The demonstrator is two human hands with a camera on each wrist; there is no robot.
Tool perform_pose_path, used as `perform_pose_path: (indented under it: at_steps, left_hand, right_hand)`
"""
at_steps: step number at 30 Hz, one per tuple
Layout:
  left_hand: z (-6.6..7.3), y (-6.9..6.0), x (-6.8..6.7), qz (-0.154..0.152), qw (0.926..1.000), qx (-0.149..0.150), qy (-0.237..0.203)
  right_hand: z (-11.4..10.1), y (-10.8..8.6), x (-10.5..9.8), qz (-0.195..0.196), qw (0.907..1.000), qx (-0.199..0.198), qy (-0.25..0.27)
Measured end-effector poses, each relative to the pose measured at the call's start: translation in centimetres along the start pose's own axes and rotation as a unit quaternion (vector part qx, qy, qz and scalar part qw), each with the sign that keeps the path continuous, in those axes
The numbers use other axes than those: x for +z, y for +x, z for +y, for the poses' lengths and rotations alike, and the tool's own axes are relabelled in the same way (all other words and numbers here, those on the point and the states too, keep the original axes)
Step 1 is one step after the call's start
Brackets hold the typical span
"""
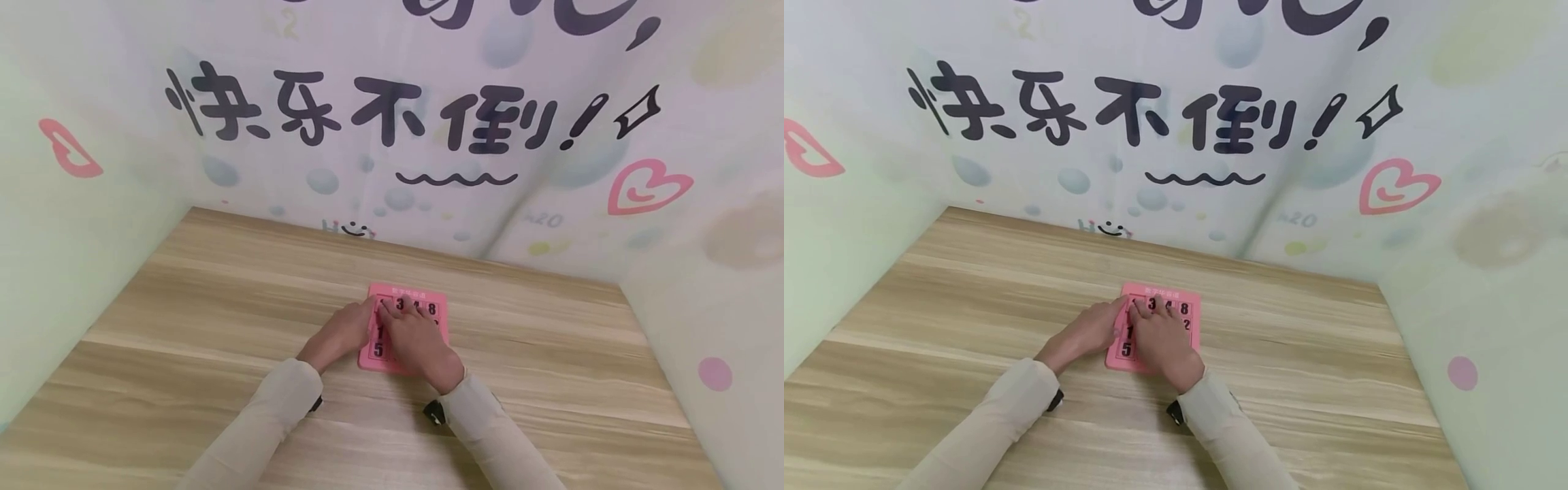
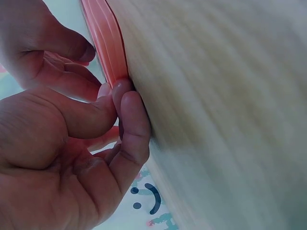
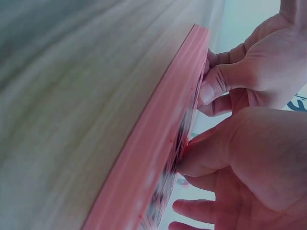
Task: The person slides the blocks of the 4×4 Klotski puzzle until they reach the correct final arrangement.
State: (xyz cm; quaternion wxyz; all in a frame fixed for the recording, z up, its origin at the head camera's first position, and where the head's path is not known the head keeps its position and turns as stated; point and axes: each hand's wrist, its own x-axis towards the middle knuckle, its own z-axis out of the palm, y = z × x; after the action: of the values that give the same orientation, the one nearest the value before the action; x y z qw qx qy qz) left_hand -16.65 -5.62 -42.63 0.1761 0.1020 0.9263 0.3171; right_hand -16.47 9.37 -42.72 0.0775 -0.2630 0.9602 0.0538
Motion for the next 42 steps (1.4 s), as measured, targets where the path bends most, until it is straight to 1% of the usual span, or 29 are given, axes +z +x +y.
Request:
perform_pose_path:
  at_steps: [6,13,18,21,28,33,38,42]
  left_hand:
    - [0.0,-0.1,-0.1,-0.001,1.0,-0.005,-0.008]
    - [0.1,0.0,0.1,0.004,1.0,0.003,0.001]
    - [0.1,0.1,0.2,-0.002,1.0,-0.005,0.0]
    - [0.2,0.1,0.2,-0.002,1.0,-0.007,-0.002]
    - [0.2,0.0,0.1,0.006,1.0,0.001,0.006]
    - [0.3,0.1,-0.3,0.004,0.9999,0.009,-0.007]
    - [0.3,-0.1,-0.6,0.006,0.9992,-0.007,-0.04]
    - [0.2,-0.2,-0.1,0.002,0.9991,-0.016,-0.039]
  right_hand:
    - [0.1,0.3,-0.1,0.002,1.0,0.001,0.007]
    - [0.2,0.4,-0.2,0.0,1.0,0.003,0.002]
    - [0.3,0.5,-0.2,-0.004,1.0,0.008,-0.001]
    - [0.4,0.6,-0.3,0.001,0.9999,0.01,-0.004]
    - [0.6,0.5,-0.4,0.01,0.9999,-0.008,-0.009]
    - [0.7,-0.7,-1.3,0.026,0.9996,-0.012,-0.003]
    - [0.0,-2.8,-1.7,0.025,0.9988,-0.034,-0.023]
    - [-1.0,-4.3,-1.1,0.013,0.9978,-0.054,-0.035]
